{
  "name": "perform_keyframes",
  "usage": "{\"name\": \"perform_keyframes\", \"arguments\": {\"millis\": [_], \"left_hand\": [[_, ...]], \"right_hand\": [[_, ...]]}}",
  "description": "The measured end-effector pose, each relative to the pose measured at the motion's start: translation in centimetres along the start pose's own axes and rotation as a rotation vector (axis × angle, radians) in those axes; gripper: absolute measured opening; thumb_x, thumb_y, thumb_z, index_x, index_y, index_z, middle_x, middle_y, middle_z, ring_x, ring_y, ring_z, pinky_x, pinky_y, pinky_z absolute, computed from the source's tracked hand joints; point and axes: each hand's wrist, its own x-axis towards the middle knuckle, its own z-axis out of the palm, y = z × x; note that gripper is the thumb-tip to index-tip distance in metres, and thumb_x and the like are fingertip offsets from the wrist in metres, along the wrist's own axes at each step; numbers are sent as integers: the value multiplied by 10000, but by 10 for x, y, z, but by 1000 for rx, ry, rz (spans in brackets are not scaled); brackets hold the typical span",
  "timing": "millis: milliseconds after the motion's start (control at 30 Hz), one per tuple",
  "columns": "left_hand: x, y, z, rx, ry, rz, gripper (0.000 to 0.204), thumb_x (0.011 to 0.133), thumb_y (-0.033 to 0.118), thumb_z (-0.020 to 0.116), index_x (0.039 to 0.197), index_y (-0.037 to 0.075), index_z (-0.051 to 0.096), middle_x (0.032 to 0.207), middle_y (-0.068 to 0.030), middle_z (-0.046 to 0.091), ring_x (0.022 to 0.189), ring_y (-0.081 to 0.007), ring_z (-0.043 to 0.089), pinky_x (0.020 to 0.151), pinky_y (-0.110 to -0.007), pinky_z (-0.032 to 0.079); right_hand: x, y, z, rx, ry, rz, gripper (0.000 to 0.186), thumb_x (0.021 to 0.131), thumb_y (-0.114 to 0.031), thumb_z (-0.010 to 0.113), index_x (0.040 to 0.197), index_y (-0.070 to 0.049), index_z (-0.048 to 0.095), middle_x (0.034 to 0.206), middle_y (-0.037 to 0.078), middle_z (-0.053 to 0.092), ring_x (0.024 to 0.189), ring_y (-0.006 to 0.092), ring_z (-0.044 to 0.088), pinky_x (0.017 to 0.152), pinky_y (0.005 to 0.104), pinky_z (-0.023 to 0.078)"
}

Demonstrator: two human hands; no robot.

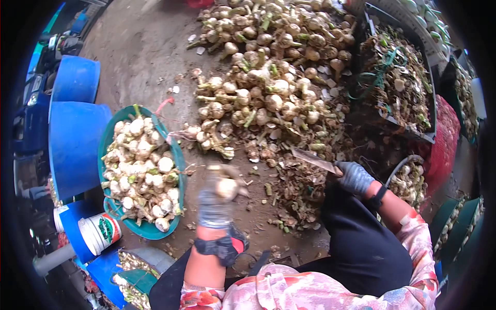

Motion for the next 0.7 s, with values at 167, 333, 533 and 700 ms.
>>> {"name": "perform_keyframes", "arguments": {"millis": [167,333,533,700], "left_hand": [[-24,120,-57,-690,-96,566,788,875,360,681,1417,-81,317,1338,-238,524,1056,-304,622,936,-395,567],[32,94,-60,127,80,507,566,976,501,484,1285,29,521,1172,-146,612,1092,-263,586,992,-453,490],[165,22,-93,1651,427,333,541,852,244,705,1330,40,556,1353,-207,538,1250,-326,503,1099,-397,369],[183,30,-128,2005,436,290,411,849,215,696,1233,79,641,1357,-195,547,1265,-358,493,1092,-438,363]], "right_hand": [[0,-22,-6,61,27,85,284,817,-275,695,998,-62,645,866,222,667,845,421,642,728,459,505],[3,-17,-11,78,62,101,318,826,-326,713,965,-49,642,840,225,660,827,421,639,729,456,506],[-3,12,-3,70,72,123,268,881,-292,719,962,-51,637,795,113,658,720,198,606,723,356,506],[-3,3,-1,176,79,83,269,751,-154,653,997,-46,646,871,233,660,872,433,633,763,457,512]]}}
